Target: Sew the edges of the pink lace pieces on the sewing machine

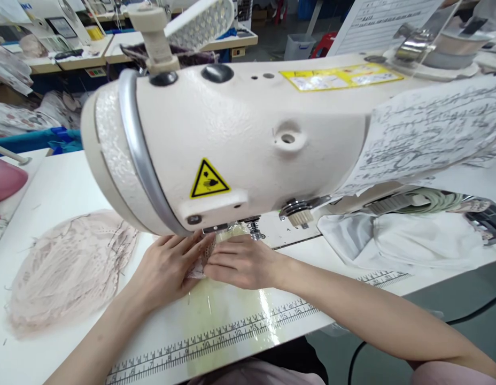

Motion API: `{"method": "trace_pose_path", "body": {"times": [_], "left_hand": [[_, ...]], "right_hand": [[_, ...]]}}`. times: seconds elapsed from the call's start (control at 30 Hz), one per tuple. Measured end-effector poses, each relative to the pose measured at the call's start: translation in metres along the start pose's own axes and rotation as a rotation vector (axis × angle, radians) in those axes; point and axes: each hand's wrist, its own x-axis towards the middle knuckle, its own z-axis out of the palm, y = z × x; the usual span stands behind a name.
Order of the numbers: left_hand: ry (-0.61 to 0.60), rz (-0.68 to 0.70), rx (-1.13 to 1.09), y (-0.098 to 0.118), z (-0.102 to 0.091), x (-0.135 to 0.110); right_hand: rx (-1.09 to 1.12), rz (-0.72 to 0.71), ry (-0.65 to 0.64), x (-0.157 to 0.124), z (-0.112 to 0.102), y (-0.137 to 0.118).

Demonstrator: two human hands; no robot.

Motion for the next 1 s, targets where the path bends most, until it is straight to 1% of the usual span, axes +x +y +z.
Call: {"method": "trace_pose_path", "body": {"times": [0.17,0.37,0.57,0.73,0.83,0.9,1.0], "left_hand": [[-0.006,-0.022,0.012,0.001,0.001,0.0],[-0.026,-0.035,0.048,0.003,0.003,0.002],[-0.027,-0.062,0.02,0.004,0.004,0.003],[-0.015,-0.077,0.035,0.007,0.004,0.004],[-0.01,-0.066,0.059,0.009,0.003,0.005],[0.006,-0.059,0.072,0.01,0.001,0.006],[0.023,-0.058,0.077,0.011,0.0,0.007]], "right_hand": [[-0.009,-0.012,0.002,-0.001,0.0,0.001],[-0.006,-0.013,-0.027,-0.004,-0.001,0.004],[0.0,0.049,-0.098,-0.009,0.001,0.005],[-0.016,0.048,-0.116,-0.01,0.0,0.009],[-0.073,0.057,-0.074,-0.009,-0.004,0.011],[-0.149,0.073,-0.043,-0.006,-0.008,0.01],[-0.276,0.097,-0.037,-0.003,-0.013,0.009]]}}
